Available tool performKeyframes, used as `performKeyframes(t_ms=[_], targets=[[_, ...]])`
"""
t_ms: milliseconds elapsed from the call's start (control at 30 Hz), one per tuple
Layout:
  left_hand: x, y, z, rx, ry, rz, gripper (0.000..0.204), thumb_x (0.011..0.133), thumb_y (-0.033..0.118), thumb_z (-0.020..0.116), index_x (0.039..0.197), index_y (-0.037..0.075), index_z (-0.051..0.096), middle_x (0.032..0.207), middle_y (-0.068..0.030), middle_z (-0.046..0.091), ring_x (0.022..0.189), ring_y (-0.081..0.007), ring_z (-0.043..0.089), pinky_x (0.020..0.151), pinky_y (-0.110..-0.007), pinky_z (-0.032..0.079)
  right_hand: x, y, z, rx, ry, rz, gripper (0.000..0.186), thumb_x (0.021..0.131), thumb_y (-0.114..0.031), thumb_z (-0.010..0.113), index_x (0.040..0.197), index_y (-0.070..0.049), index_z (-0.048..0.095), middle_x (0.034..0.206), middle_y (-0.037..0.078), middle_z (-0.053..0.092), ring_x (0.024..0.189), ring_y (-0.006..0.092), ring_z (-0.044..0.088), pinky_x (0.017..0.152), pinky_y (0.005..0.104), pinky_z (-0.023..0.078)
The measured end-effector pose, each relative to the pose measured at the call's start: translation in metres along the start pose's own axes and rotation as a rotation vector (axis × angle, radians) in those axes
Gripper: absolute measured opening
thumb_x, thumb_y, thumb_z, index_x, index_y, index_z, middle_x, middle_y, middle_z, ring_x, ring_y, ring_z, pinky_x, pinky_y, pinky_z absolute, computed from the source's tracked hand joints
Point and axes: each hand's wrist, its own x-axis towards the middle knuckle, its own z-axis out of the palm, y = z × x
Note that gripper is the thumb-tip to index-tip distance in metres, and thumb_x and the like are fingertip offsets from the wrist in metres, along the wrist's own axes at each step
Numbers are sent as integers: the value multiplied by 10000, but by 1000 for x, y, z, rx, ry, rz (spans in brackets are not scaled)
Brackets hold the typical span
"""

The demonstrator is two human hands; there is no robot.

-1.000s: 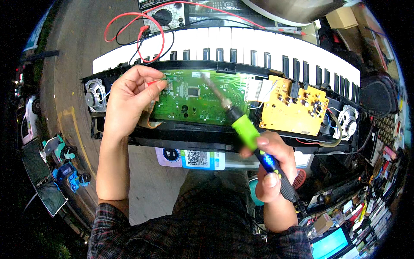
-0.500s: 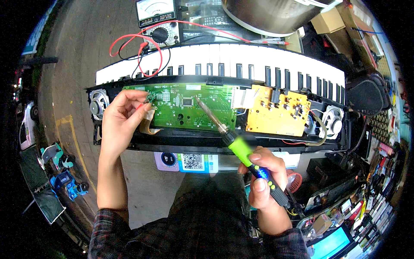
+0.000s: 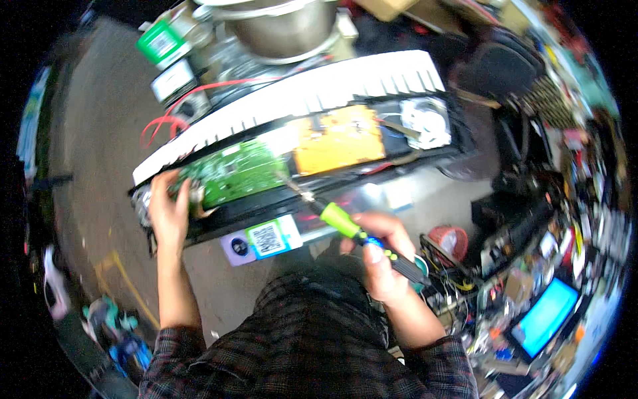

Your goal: The person uses a multimeter to test points on the circuit board of a disassembled electronic keyboard. They then use a soldering iron to apply heat and solder to specific components on the board, performing a repair or modification.

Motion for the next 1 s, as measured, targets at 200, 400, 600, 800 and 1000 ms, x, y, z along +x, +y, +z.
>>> performKeyframes(t_ms=[200, 400, 600, 800, 1000], targets=[[-42, 74, 35, -298, -119, 344, 202, 997, -28, 721, 1198, -28, 693, 1156, -171, 677, 1009, -290, 667, 835, -367, 543, -85, -57, -32, 34, 369, 25, 257, 1036, -171, 711, 1235, -16, 664, 1192, 104, 726, 1011, 152, 670, 899, 317, 541], [-96, 168, 73, -418, -675, 759, 326, 892, -6, 793, 1201, -8, 691, 1105, -218, 674, 1004, -405, 668, 876, -468, 545, -177, -97, -96, -792, 403, -408, 503, 1085, -292, 664, 1509, -76, 503, 1070, 157, 666, 891, 285, 709, 765, 366, 537], [-159, 280, 118, -433, -966, 936, 275, 914, -21, 792, 1177, -10, 713, 1087, -163, 686, 902, -276, 682, 825, -356, 568, -279, 2, -177, -994, 1004, 113, 442, 926, -13, 779, 1346, -41, 645, 1164, 195, 660, 1009, 408, 685, 856, 439, 581], [-235, 411, 186, -317, -1176, 1270, 260, 909, 80, 824, 1142, 14, 729, 1077, -164, 722, 1016, -364, 706, 904, -423, 569, -380, 11, -177, -836, 1187, 136, 353, 950, -33, 768, 1284, -38, 656, 1103, 177, 660, 962, 397, 699, 817, 438, 584], [-321, 526, 294, -283, -1644, 1049, 225, 1045, 192, 740, 1156, -3, 724, 933, -74, 744, 820, -150, 687, 763, -340, 573, -425, 31, -176, -646, 1261, 211, 369, 954, -56, 779, 1302, -33, 659, 1119, 189, 684, 952, 388, 714, 824, 413, 588]])
